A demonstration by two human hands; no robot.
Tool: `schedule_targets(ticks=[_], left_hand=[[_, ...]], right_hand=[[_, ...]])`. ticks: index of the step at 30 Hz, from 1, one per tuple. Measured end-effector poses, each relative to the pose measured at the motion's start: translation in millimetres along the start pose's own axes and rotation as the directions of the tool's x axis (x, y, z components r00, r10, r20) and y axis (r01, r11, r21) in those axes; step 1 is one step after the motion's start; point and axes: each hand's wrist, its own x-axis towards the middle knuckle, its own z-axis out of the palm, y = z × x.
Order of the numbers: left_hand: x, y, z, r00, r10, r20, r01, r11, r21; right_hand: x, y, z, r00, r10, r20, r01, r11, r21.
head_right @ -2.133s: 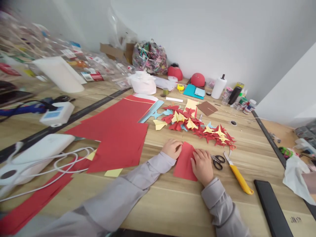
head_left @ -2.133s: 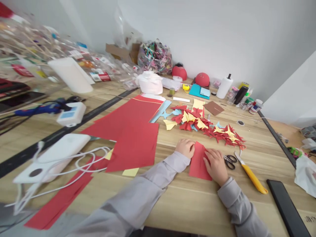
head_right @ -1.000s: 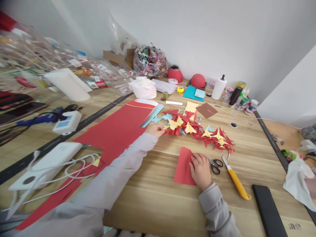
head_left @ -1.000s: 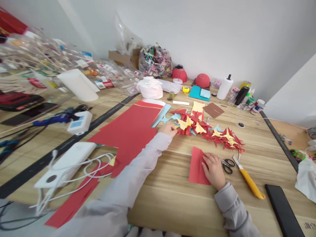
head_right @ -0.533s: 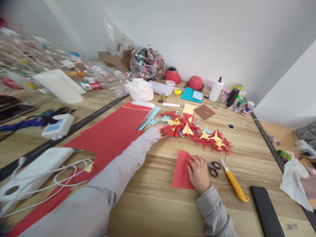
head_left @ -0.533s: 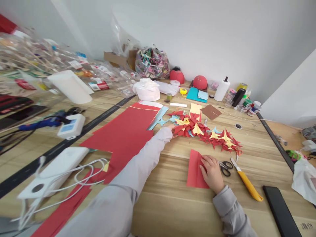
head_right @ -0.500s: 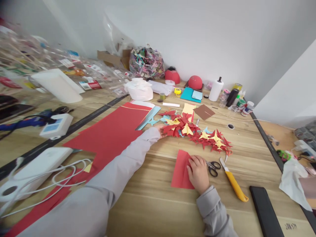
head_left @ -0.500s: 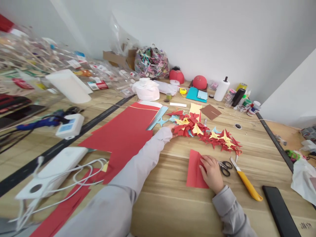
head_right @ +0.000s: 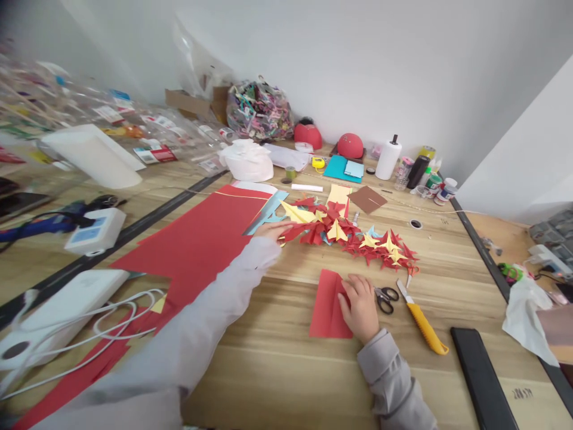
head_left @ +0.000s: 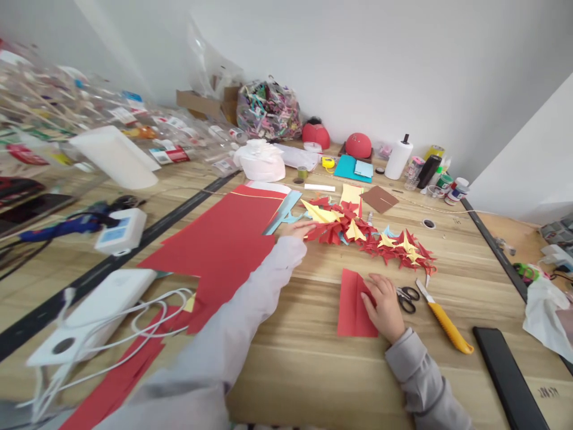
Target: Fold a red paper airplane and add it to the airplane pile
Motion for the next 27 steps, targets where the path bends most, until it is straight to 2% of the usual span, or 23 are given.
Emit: schedule_targets(ticks=[2,3,4,6,8,10,12,14,15,17,19,20,21,24,25,27], left_hand=[[-27.6,0.2,3.7,1.0,0.023,-0.003,-0.023,1.0,-0.003],[-43.6,-1.2,8.1,0.998,0.065,-0.011,-0.065,0.998,-0.004],[-60.2,-3.3,13.7,0.984,0.178,-0.017,-0.178,0.984,0.011],[-91.1,-9.2,26.0,0.937,0.343,0.068,-0.347,0.935,0.073],[-113.4,-15.3,36.0,0.905,0.397,0.155,-0.413,0.906,0.089],[-123.4,-20.0,40.9,0.891,0.402,0.21,-0.426,0.902,0.077],[-123.3,-22.1,41.1,0.902,0.385,0.198,-0.404,0.913,0.064],[-119.2,-21.6,39.7,0.923,0.362,0.132,-0.373,0.925,0.075],[-117.8,-20.5,39.6,0.932,0.342,0.119,-0.352,0.932,0.085],[-119.0,-17.5,42.2,0.945,0.273,0.178,-0.291,0.953,0.087],[-125.5,-14.8,48.4,0.925,0.179,0.335,-0.213,0.975,0.066],[-129.7,-14.0,52.1,0.912,0.152,0.38,-0.19,0.98,0.064],[-133.9,-13.7,55.6,0.912,0.135,0.387,-0.174,0.982,0.068],[-142.3,-15.5,62.1,0.934,0.1,0.342,-0.135,0.988,0.081],[-143.5,-16.6,63.0,0.938,0.089,0.336,-0.122,0.989,0.079],[-144.4,-18.2,64.0,0.935,0.076,0.347,-0.107,0.992,0.071]], right_hand=[[5.7,-12.5,-3.2,0.992,0.09,-0.091,-0.072,0.979,0.192],[9.8,-21.6,-4.4,0.979,0.178,-0.098,-0.135,0.928,0.347],[14.5,-31.8,-5.0,0.961,0.272,-0.047,-0.212,0.837,0.505],[24.0,-52.0,-3.8,0.893,0.446,0.063,-0.34,0.575,0.744],[30.7,-66.0,-0.3,0.84,0.522,0.147,-0.378,0.37,0.849],[31.6,-70.7,2.6,0.803,0.571,0.17,-0.371,0.257,0.892],[27.1,-68.6,1.9,0.761,0.632,0.147,-0.361,0.223,0.906],[20.5,-65.1,-2.7,0.727,0.684,0.067,-0.311,0.241,0.919],[17.8,-64.1,-5.9,0.717,0.696,0.018,-0.276,0.26,0.925],[14.6,-64.6,-11.3,0.725,0.688,-0.037,-0.231,0.293,0.928],[13.8,-67.2,-13.4,0.761,0.649,-0.005,-0.253,0.303,0.919],[13.3,-68.5,-13.1,0.77,0.638,0.016,-0.275,0.31,0.91],[12.3,-69.3,-12.1,0.764,0.645,0.019,-0.293,0.321,0.901],[4.0,-69.7,-9.3,0.695,0.719,-0.025,-0.32,0.34,0.884],[-0.3,-69.6,-9.3,0.684,0.729,-0.013,-0.327,0.323,0.888],[-9.5,-70.3,-10.7,0.696,0.714,0.07,-0.339,0.241,0.91]])
